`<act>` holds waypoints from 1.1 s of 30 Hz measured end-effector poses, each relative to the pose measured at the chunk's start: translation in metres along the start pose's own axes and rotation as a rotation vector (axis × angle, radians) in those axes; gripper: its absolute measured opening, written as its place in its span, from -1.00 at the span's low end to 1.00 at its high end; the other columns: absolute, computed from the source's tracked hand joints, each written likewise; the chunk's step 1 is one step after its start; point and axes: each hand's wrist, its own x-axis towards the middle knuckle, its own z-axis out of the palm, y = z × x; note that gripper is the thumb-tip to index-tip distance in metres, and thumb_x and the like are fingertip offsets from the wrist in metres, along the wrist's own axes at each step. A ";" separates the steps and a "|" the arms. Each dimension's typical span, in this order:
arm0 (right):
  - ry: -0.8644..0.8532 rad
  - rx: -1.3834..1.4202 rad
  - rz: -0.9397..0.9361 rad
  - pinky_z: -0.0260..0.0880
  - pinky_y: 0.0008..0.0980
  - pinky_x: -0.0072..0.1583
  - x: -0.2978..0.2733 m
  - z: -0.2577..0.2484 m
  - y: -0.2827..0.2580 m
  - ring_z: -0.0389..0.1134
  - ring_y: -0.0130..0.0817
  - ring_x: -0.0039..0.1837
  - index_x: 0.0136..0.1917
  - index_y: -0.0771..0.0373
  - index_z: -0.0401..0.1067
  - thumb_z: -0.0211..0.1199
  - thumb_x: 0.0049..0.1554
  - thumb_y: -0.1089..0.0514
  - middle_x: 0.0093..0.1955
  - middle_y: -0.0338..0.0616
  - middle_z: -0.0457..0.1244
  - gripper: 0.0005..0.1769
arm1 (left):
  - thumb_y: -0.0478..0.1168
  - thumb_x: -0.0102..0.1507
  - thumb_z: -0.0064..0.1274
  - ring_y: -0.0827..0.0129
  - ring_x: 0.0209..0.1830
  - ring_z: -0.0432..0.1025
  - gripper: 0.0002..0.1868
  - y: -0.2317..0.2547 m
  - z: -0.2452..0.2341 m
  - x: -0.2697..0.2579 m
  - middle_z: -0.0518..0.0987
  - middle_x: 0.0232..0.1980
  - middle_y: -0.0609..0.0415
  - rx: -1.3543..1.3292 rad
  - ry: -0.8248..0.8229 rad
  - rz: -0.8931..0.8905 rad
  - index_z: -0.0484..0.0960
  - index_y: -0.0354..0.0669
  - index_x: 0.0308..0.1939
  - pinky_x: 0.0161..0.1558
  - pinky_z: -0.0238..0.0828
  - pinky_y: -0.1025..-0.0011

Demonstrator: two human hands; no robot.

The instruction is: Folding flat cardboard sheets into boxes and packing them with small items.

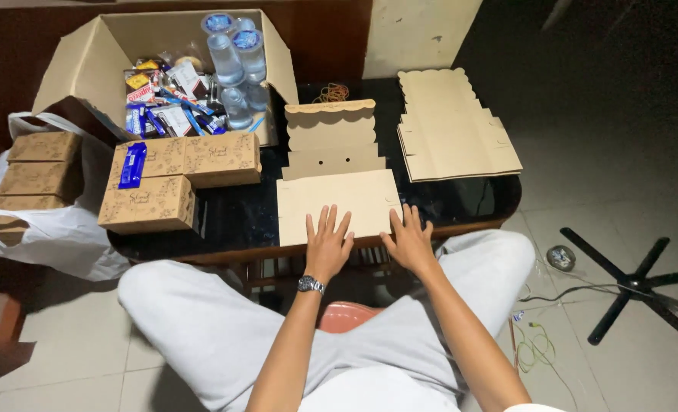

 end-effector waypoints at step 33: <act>0.295 1.512 0.442 0.57 -0.34 -0.24 -0.021 0.053 -0.003 0.50 -0.08 -0.15 0.59 0.24 0.02 0.25 0.23 0.15 0.01 0.19 0.35 -0.25 | 0.03 0.41 -0.18 0.00 0.56 0.05 -0.57 0.023 0.032 0.002 0.37 0.36 -0.07 0.057 0.079 0.167 0.40 0.40 0.39 0.36 -0.42 -0.56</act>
